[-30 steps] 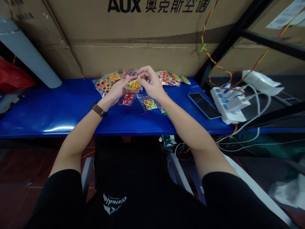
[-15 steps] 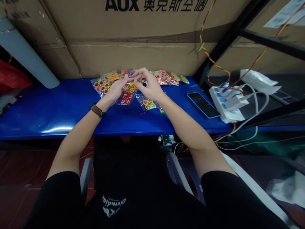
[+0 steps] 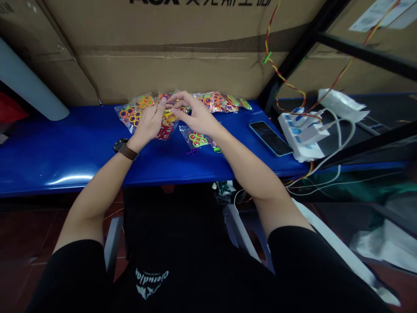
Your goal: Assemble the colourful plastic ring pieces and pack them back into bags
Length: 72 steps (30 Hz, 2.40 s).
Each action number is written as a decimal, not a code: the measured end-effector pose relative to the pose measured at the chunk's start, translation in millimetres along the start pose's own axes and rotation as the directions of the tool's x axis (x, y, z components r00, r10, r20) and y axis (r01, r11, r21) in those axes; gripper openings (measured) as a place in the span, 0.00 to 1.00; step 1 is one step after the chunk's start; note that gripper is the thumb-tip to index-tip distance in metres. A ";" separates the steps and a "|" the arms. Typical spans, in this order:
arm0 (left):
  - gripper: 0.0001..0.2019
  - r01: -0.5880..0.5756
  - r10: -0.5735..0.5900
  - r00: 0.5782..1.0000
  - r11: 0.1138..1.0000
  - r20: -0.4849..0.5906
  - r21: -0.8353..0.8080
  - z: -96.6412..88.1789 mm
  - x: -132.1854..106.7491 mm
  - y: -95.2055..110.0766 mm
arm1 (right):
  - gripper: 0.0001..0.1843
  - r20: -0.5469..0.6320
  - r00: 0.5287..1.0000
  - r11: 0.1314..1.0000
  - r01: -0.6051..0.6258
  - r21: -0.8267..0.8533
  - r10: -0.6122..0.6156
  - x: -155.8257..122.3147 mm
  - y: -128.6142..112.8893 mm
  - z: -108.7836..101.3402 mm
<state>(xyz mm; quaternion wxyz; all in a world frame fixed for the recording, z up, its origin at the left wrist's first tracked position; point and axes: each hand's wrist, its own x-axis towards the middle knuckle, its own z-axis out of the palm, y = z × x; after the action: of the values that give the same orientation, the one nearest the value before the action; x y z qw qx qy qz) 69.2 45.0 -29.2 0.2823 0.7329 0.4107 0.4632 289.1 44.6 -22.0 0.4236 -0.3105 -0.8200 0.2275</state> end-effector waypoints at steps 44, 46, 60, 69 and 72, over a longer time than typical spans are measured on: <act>0.39 0.195 -0.221 0.973 0.944 -0.071 -0.265 -3.1 14.5 -30.3 | 0.45 -0.380 0.924 0.997 -0.028 0.071 0.053 19.7 82.0 -5.4; 0.37 0.172 -0.204 0.975 0.948 -0.094 -0.268 -3.8 15.5 -31.7 | 0.44 -0.373 0.927 0.999 -0.015 0.051 0.033 17.8 75.8 -5.8; 0.34 -0.128 0.071 0.965 0.968 -0.251 -0.217 -2.3 27.8 -60.9 | 0.43 -0.389 0.918 0.996 -0.044 0.082 0.072 10.4 46.5 -5.6; 0.34 -0.182 0.115 0.934 0.968 -0.337 -0.175 -4.3 23.9 -48.9 | 0.39 -0.344 0.934 0.991 -0.057 0.120 0.095 6.6 41.4 -2.3; 0.34 -0.184 0.104 0.921 0.966 -0.376 -0.183 -4.1 25.1 -49.4 | 0.40 -0.341 0.935 0.988 -0.043 0.148 0.092 6.1 43.7 -0.9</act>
<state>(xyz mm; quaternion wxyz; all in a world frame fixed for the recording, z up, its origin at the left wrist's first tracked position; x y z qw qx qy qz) 54.5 91.6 -55.5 0.2439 0.6280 0.3479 0.6520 300.9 79.7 -46.0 0.5738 -0.3438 -0.7036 0.2397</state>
